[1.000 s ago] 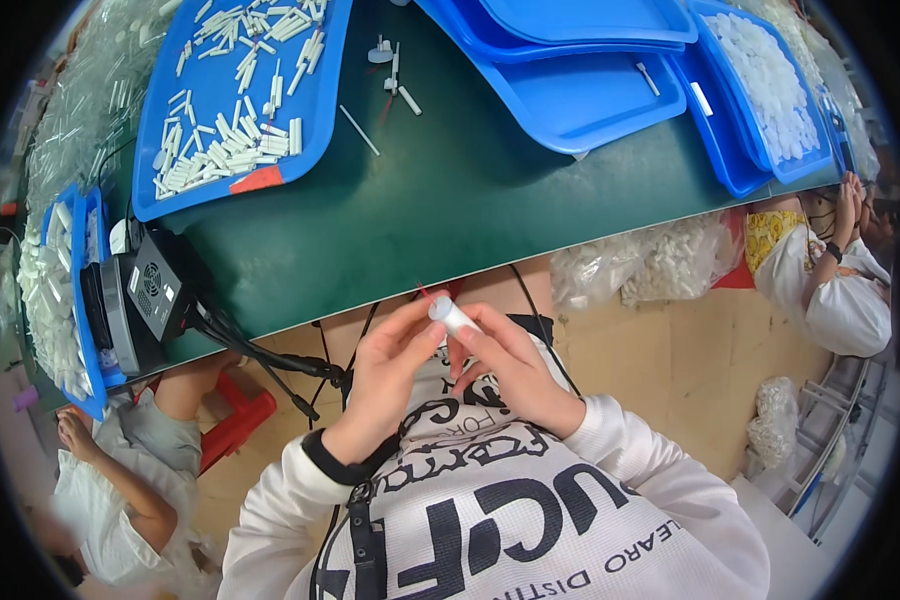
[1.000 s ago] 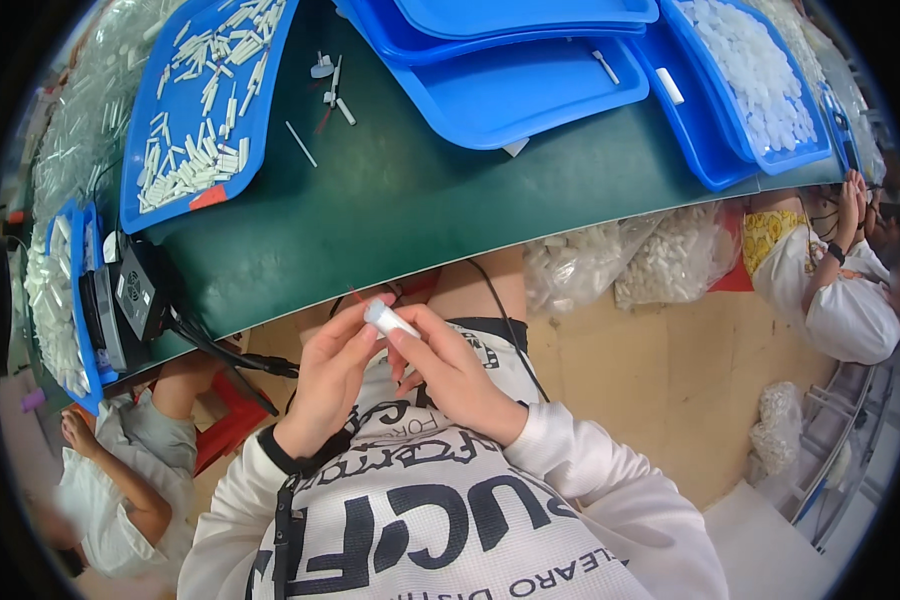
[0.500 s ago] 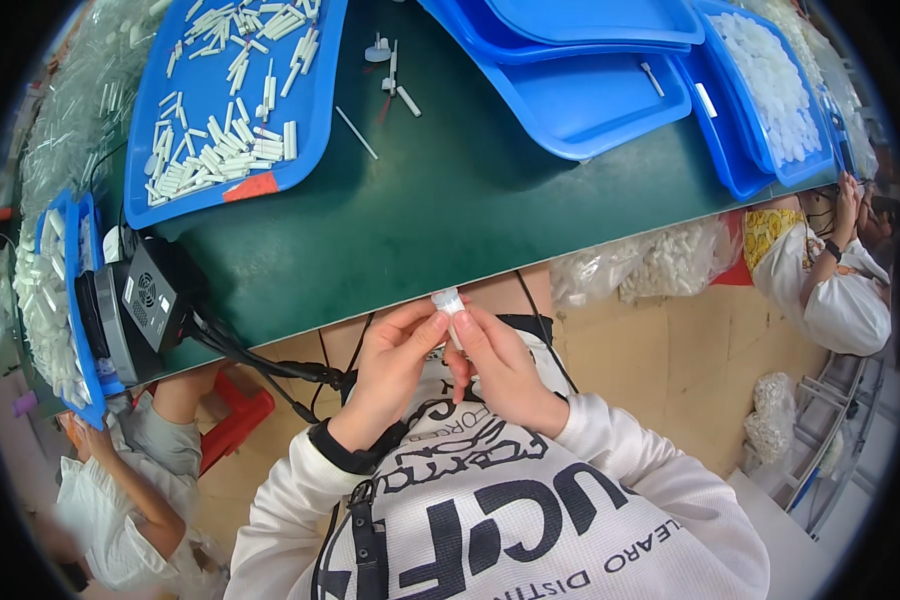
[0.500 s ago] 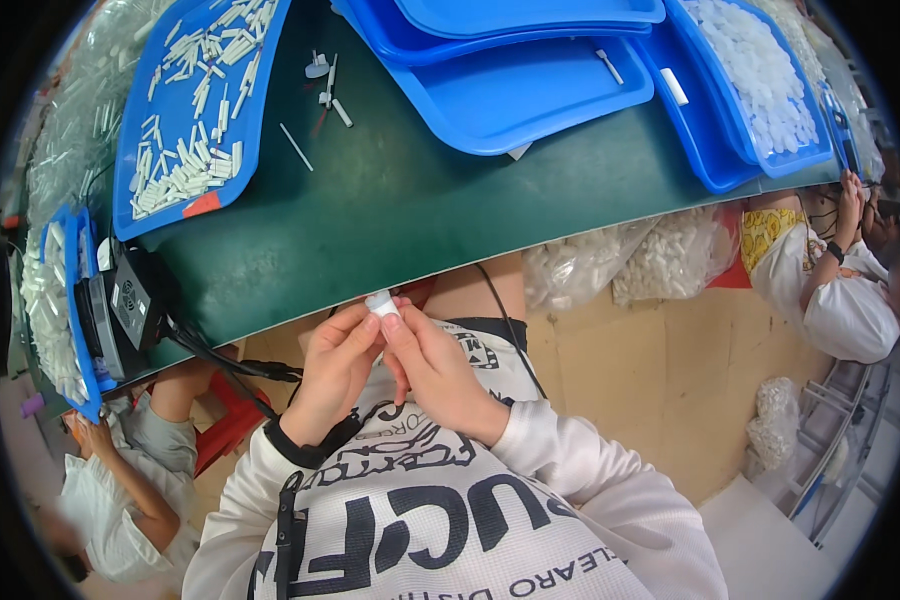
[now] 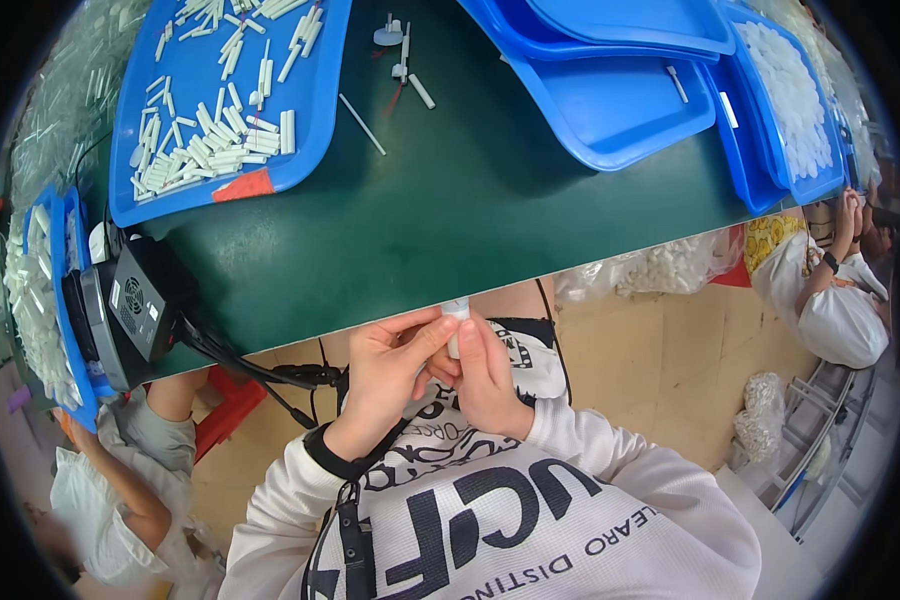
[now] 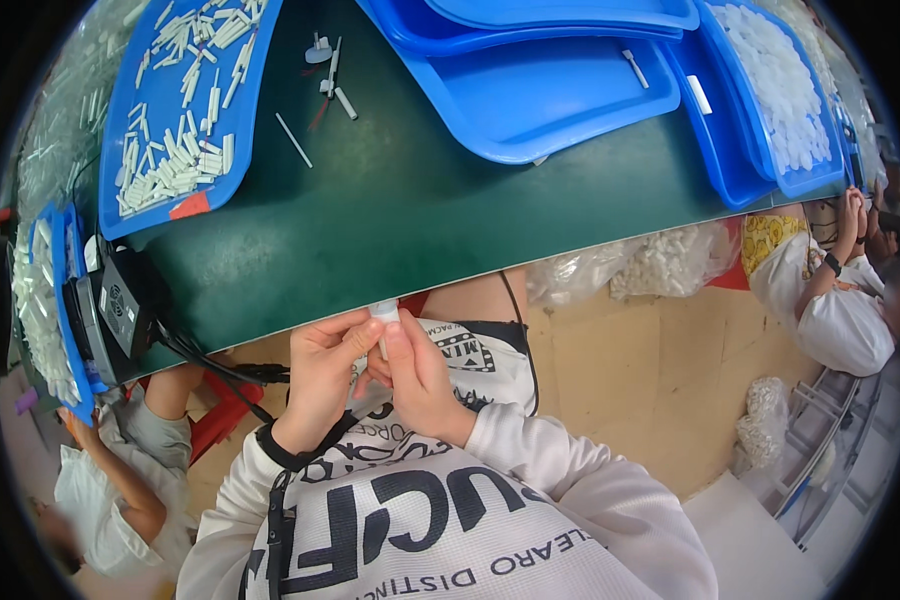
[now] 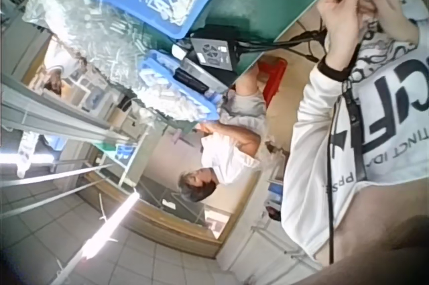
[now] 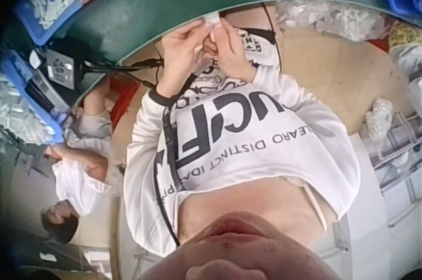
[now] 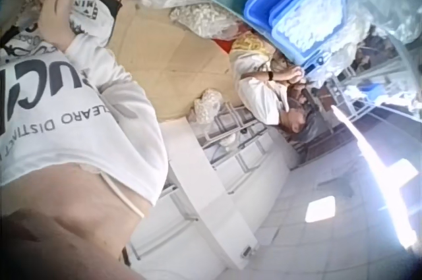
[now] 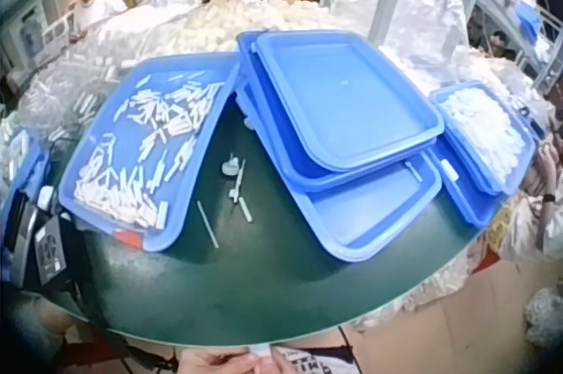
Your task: The person assembles small white cylindrical components by inserting them into red-tipped sticks. They pick up the white pieces from a blue tray, align them with the sticks, and push them together. The person also handles a clear plastic container filled with the red-tipped sticks, opening it to access more parts.
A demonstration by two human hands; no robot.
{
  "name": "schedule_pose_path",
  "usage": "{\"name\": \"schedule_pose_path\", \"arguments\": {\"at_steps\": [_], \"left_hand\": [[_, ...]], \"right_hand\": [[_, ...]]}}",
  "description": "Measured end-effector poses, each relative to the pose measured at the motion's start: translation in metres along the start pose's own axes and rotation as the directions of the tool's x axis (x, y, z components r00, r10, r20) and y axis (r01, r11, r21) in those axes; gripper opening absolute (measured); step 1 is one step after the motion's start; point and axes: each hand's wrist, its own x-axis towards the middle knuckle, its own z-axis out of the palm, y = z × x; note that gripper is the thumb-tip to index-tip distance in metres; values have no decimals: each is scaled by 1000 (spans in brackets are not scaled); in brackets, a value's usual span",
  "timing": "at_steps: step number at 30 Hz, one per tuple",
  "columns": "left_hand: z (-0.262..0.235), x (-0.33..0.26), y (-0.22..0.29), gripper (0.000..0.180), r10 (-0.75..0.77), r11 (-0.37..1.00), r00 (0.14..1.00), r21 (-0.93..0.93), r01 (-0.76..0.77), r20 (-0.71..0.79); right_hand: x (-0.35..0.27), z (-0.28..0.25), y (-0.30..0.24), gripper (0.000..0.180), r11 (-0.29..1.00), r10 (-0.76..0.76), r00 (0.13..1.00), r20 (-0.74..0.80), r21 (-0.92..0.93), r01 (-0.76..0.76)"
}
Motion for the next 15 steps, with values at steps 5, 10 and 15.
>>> {"name": "schedule_pose_path", "arguments": {"at_steps": [5, 10, 15], "left_hand": [[6, -3, 7, 23, 16, 999, 1000, -51, -15, 17], [13, -3, 4, 22, 21, 994, 1000, -108, -23, -20], [12, -5, 2, 21, 50, 994, 998, -93, -52, -29]], "right_hand": [[1, -9, -7, 38, 980, 126, 989, 77, 143, -136], [7, -19, -26, 40, 911, 275, 940, 202, 257, -322], [2, -12, -26, 47, 940, 304, 945, 125, 124, -319]]}}
